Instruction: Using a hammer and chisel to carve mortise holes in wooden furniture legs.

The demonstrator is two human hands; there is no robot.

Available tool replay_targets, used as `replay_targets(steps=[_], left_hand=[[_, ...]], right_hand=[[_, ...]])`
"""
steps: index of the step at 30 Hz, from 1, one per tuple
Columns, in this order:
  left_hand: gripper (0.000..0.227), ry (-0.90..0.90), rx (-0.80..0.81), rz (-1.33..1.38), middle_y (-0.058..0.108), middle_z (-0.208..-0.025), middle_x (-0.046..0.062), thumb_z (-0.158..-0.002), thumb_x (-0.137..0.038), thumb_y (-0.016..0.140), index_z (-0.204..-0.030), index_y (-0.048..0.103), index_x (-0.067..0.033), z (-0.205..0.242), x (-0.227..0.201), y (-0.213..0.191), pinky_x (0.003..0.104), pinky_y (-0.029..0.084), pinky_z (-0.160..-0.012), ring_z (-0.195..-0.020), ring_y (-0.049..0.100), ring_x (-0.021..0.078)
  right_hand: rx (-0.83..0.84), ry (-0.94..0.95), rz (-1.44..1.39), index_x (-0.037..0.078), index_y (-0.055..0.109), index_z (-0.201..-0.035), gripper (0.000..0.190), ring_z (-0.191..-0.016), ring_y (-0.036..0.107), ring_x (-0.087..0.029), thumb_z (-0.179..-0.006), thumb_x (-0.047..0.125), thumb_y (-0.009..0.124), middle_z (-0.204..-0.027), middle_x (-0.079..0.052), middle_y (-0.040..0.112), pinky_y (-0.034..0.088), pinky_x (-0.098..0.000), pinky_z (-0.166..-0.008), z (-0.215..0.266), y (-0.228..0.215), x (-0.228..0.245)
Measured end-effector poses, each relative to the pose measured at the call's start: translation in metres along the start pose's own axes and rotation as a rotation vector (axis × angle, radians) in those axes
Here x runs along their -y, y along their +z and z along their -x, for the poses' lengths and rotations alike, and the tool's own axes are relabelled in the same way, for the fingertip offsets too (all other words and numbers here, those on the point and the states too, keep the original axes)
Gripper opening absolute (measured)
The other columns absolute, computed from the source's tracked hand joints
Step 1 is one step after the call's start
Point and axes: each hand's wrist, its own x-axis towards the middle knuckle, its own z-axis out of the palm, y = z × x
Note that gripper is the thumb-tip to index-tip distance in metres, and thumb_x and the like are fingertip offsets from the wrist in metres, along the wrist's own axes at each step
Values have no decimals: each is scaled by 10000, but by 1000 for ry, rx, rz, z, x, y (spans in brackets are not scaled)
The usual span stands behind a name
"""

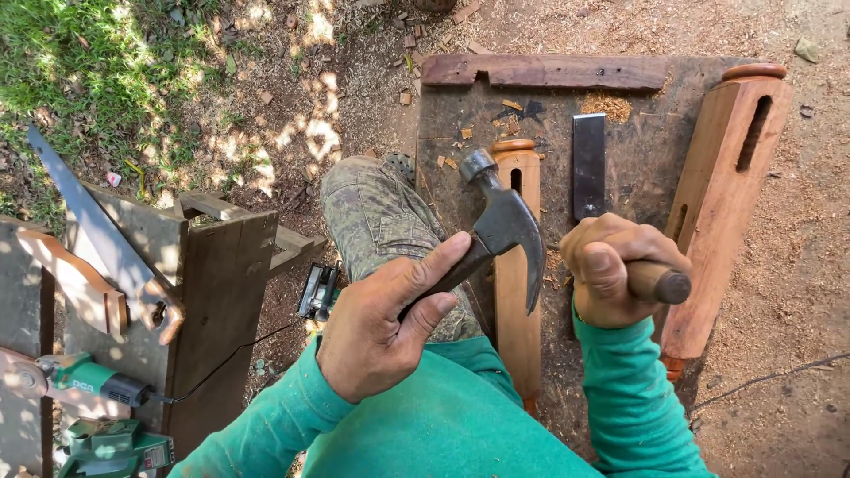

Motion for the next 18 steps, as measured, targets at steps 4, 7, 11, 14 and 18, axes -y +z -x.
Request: replay_targets(steps=[4, 7, 11, 14, 18], left_hand=[[530, -11, 6, -31, 638, -831, 21, -912, -40, 688, -1422, 590, -144, 5, 1, -1, 273, 462, -559, -620, 521, 137], [530, -6, 8, -36, 625, -819, 20, -915, -48, 683, -1426, 588, -148, 5, 2, -1, 279, 459, -555, -612, 514, 143], [533, -13, 9, -50, 629, -811, 21, -915, -51, 682, -1428, 587, -158, 6, 2, 0, 283, 459, -557, -604, 514, 149], [535, -14, 12, -45, 641, -829, 21, -907, -47, 685, -1423, 592, -153, 7, -1, -1, 276, 470, -563, -612, 527, 144], [545, 7, 22, -36, 601, -798, 19, -915, -43, 685, -1438, 582, -159, 6, -7, -2, 284, 448, -554, -610, 501, 146]], right_hand=[[25, -44, -3, 187, 530, -855, 199, -488, 424, -89, -938, 244, 701, -590, 19, 493, 428, -258, -455, -1, -9, -6], [114, -70, -23, 145, 525, -771, 240, -470, 415, -100, -918, 231, 694, -578, 6, 489, 429, -263, -451, -4, -6, -1], [157, -55, -82, 117, 496, -677, 326, -444, 380, -107, -902, 257, 686, -560, -15, 479, 391, -268, -426, -7, -7, -1], [126, -17, -157, 193, 540, -859, 241, -458, 387, -66, -951, 322, 721, -573, 32, 470, 378, -247, -430, -8, -27, -8], [75, -11, -179, 186, 524, -809, 259, -474, 347, -63, -973, 295, 693, -579, 41, 437, 336, -234, -446, -8, -30, -6]])
